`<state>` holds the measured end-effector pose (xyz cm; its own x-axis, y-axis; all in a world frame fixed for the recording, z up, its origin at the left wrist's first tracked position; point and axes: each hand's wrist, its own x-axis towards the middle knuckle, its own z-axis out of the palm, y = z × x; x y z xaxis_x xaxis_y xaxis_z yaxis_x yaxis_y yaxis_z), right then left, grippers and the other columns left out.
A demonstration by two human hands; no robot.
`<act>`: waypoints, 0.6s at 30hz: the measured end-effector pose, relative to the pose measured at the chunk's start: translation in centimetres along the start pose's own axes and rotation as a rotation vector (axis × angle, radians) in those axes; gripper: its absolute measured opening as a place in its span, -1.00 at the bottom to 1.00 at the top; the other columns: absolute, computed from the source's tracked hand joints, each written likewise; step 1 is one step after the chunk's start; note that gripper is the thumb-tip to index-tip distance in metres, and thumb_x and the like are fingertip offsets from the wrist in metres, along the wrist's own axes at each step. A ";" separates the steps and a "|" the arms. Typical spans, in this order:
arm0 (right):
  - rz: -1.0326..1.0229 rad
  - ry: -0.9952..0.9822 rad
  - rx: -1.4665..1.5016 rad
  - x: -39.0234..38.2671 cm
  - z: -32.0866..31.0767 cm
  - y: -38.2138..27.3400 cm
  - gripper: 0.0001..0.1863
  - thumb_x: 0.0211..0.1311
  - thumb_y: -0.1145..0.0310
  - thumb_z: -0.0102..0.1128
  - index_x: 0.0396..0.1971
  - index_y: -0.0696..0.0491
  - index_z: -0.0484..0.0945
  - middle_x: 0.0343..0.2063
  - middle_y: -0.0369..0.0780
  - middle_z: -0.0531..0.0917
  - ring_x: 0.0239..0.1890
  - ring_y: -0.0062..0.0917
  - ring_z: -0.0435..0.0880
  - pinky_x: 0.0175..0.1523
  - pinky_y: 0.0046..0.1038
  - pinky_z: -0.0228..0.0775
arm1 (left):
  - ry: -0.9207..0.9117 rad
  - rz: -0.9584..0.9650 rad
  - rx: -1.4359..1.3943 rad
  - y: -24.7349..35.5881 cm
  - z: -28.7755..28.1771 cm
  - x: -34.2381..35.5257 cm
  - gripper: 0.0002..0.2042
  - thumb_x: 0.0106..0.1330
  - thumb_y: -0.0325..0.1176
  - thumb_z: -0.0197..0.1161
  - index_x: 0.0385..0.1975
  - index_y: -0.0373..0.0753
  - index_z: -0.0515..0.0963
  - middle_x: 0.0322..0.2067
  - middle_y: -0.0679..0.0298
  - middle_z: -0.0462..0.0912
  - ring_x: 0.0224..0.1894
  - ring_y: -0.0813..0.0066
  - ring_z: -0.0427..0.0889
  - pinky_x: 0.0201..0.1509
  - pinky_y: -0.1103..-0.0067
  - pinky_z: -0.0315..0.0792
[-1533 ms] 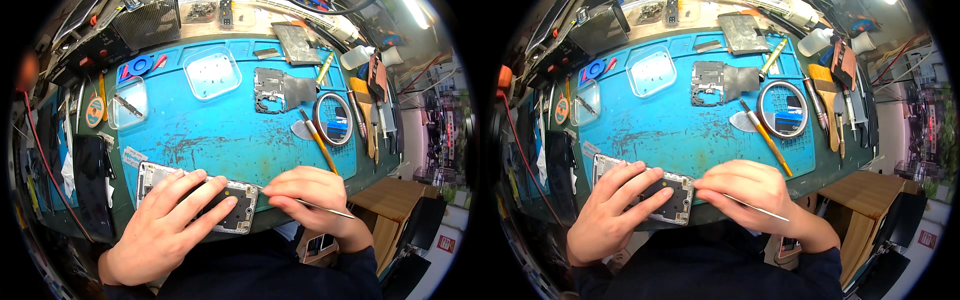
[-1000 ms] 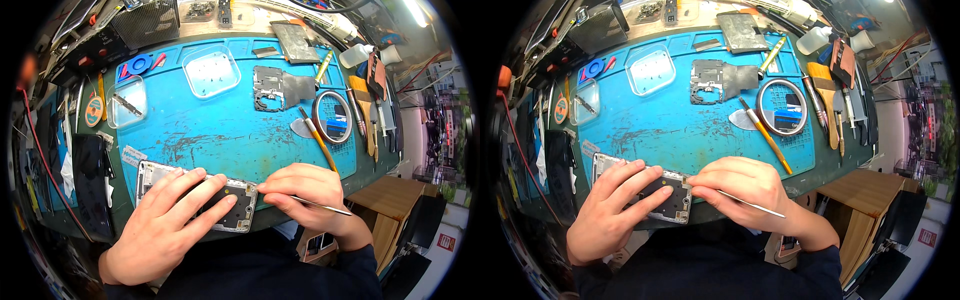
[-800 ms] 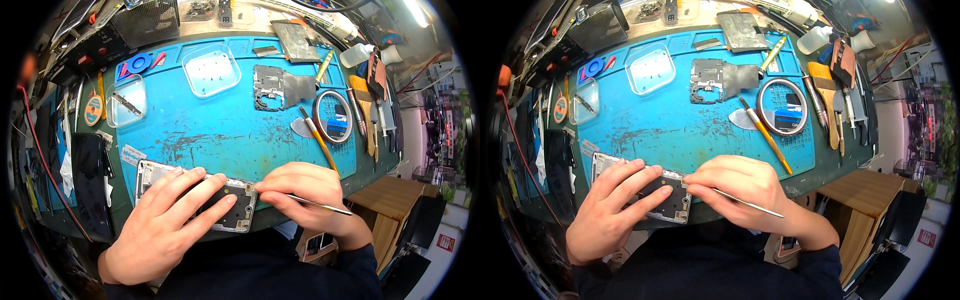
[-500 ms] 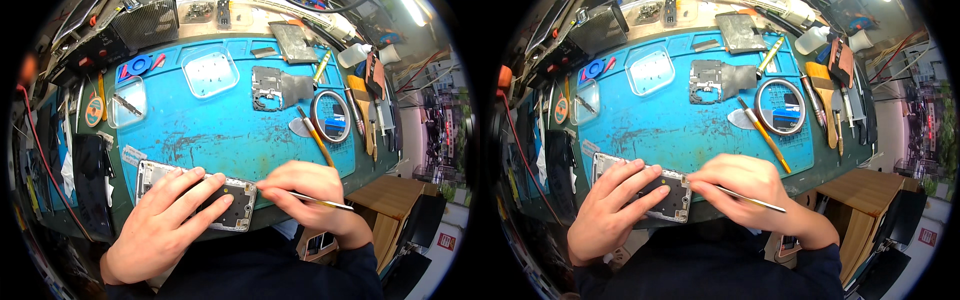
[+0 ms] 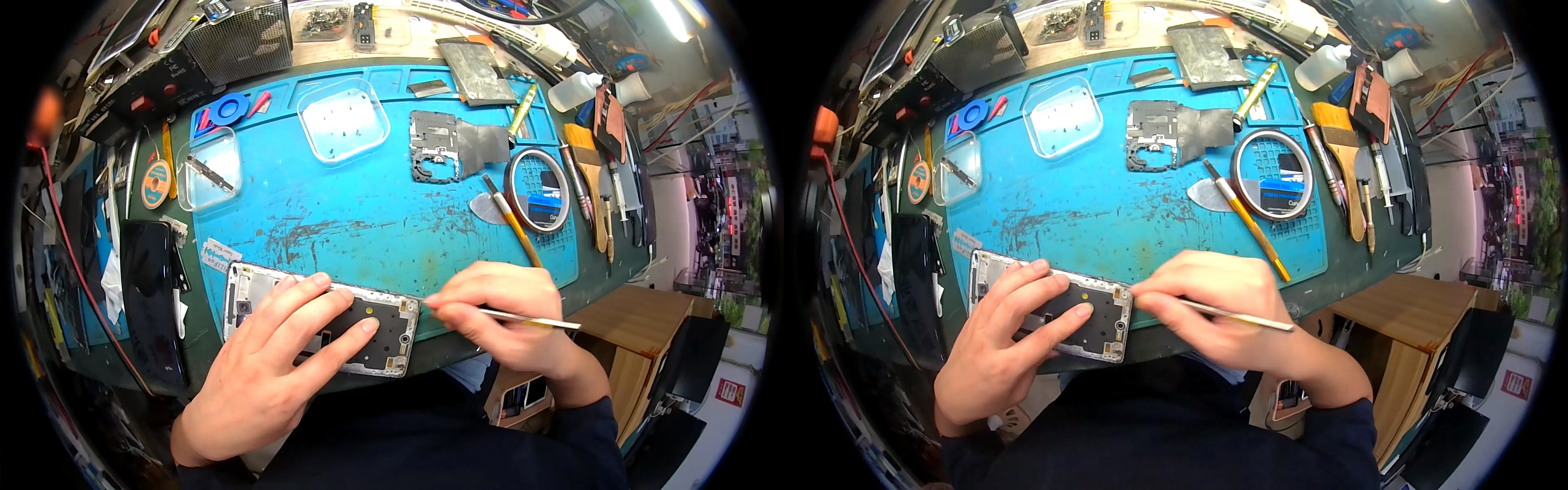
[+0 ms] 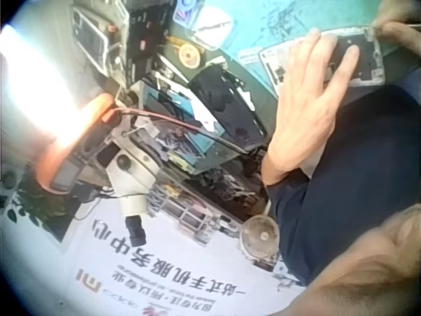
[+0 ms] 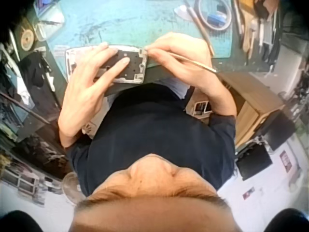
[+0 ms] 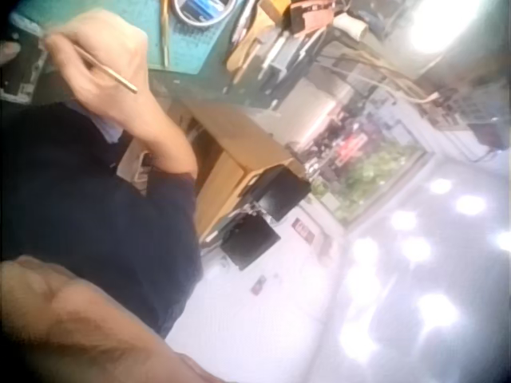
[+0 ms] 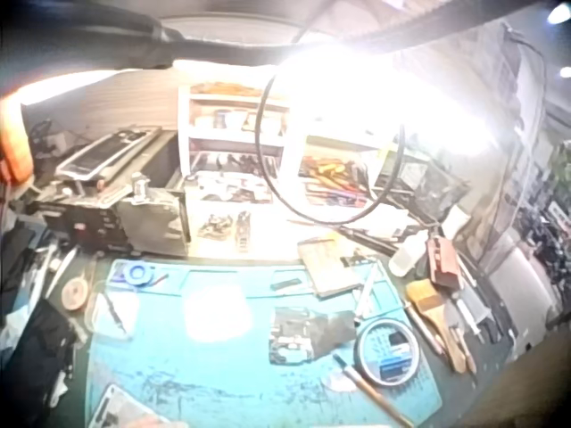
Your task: The person uses a soldering iron to heat and remove components from the internal frame of a disassembled smartphone. They then use a small brush to clean the area and tweezers to pick out small parts from the device chassis.
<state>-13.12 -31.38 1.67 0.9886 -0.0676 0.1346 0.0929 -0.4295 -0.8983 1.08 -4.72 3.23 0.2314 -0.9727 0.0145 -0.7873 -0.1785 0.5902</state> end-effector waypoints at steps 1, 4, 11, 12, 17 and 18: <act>0.012 0.007 0.015 -0.2 0.1 0.2 -0.90 0.34 0.58 0.46 -0.20 0.24 0.79 -0.30 -0.11 0.84 -0.34 -0.35 0.82 -0.26 -0.42 0.63 | -0.001 0.000 0.003 0.0 0.0 0.0 -0.33 0.01 -0.53 0.49 0.28 -0.11 0.69 0.31 0.09 0.52 0.44 -0.09 0.48 0.53 -0.01 0.42; 0.038 0.009 0.037 -0.2 0.1 0.2 -0.91 0.36 0.56 0.46 -0.20 0.24 0.80 -0.30 -0.11 0.84 -0.34 -0.36 0.82 -0.26 -0.41 0.63 | -0.010 -0.014 -0.005 0.1 0.0 0.0 -0.34 0.03 -0.52 0.48 0.28 -0.10 0.70 0.32 0.10 0.52 0.44 -0.07 0.48 0.55 -0.02 0.39; 0.064 -0.006 0.038 0.5 0.3 -0.3 -0.92 0.37 0.56 0.45 -0.21 0.24 0.80 -0.32 -0.12 0.84 -0.35 -0.37 0.82 -0.27 -0.42 0.62 | -0.039 -0.016 0.185 0.9 -0.6 0.0 -0.40 0.10 -0.45 0.44 0.27 -0.03 0.72 0.34 0.19 0.57 0.43 0.07 0.51 0.50 0.10 0.34; 0.076 -0.001 0.043 0.5 0.3 -0.4 -0.92 0.37 0.56 0.45 -0.21 0.24 0.80 -0.33 -0.12 0.83 -0.36 -0.37 0.81 -0.28 -0.43 0.61 | -0.034 -0.020 0.165 0.9 -0.5 -0.1 -0.40 0.10 -0.45 0.44 0.27 -0.03 0.72 0.34 0.19 0.57 0.43 0.08 0.51 0.48 0.12 0.34; 0.202 0.036 0.110 0.3 0.6 -0.8 -0.92 0.39 0.54 0.44 -0.21 0.23 0.79 -0.39 -0.14 0.80 -0.42 -0.42 0.78 -0.32 -0.45 0.56 | -0.009 -0.019 0.159 0.8 -0.2 0.0 -0.39 0.08 -0.44 0.45 0.26 -0.02 0.73 0.35 0.21 0.58 0.42 0.09 0.51 0.44 0.14 0.36; 0.200 0.035 0.115 0.8 1.1 -1.0 -0.92 0.40 0.53 0.43 -0.21 0.22 0.79 -0.40 -0.14 0.80 -0.43 -0.43 0.77 -0.33 -0.45 0.56 | -0.017 -0.018 0.161 0.8 -0.2 0.0 -0.39 0.08 -0.44 0.45 0.26 -0.02 0.73 0.35 0.21 0.58 0.42 0.09 0.51 0.44 0.14 0.37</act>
<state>-12.27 -30.02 2.22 0.9842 -0.1732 -0.0378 -0.0891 -0.2989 -0.9501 0.58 -4.84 3.84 0.2371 -0.9714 -0.0095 -0.8650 -0.2155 0.4531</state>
